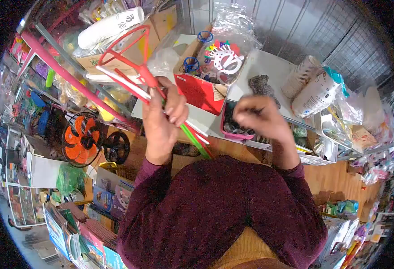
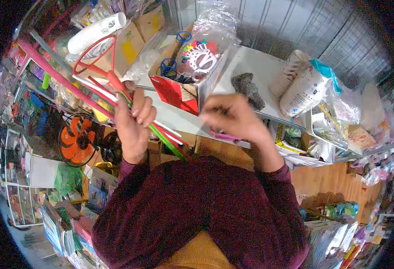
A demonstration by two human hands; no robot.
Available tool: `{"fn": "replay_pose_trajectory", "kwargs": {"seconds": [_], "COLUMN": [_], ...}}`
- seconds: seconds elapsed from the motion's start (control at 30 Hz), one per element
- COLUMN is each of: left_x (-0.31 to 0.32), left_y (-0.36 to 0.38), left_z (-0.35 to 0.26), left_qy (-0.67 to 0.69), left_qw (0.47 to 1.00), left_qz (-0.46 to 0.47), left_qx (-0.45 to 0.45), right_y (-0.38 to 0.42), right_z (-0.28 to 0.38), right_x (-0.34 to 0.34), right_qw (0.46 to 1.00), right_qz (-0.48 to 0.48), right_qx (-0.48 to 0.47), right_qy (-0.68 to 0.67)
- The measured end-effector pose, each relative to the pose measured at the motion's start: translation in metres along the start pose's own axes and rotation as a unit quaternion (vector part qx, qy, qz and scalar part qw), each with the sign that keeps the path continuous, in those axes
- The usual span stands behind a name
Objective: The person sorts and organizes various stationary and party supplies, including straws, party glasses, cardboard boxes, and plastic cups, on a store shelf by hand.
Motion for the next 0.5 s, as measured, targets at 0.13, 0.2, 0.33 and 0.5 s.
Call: {"fn": "replay_pose_trajectory", "kwargs": {"seconds": [0.13,0.2,0.33,0.5], "left_x": [-0.021,-0.030,-0.050,-0.090], "left_y": [-0.002,-0.002,-0.002,0.002], "left_z": [-0.018,-0.021,-0.028,-0.043], "left_qy": [-0.034,-0.043,-0.060,-0.075], "left_qw": [0.999,0.997,0.993,0.982], "left_qz": [-0.041,-0.061,-0.105,-0.175], "left_qx": [0.007,0.010,0.001,0.011], "right_y": [-0.016,-0.036,-0.084,-0.128], "right_z": [0.020,0.039,0.049,0.015], "right_x": [-0.067,-0.074,-0.058,-0.022], "right_qw": [0.968,0.957,0.959,0.974], "right_qz": [-0.244,-0.276,-0.244,-0.153], "right_qx": [-0.053,-0.083,-0.131,-0.125], "right_qy": [-0.019,-0.003,0.059,0.114]}}
Point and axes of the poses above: each hand's wrist, its own y-axis away from the middle knuckle, its own x-axis out of the palm, z = x × y, the point moved 7 cm from there along -y, towards the middle knuckle, and after that the axes turned 7 degrees about -z, right-handed, at the moved point
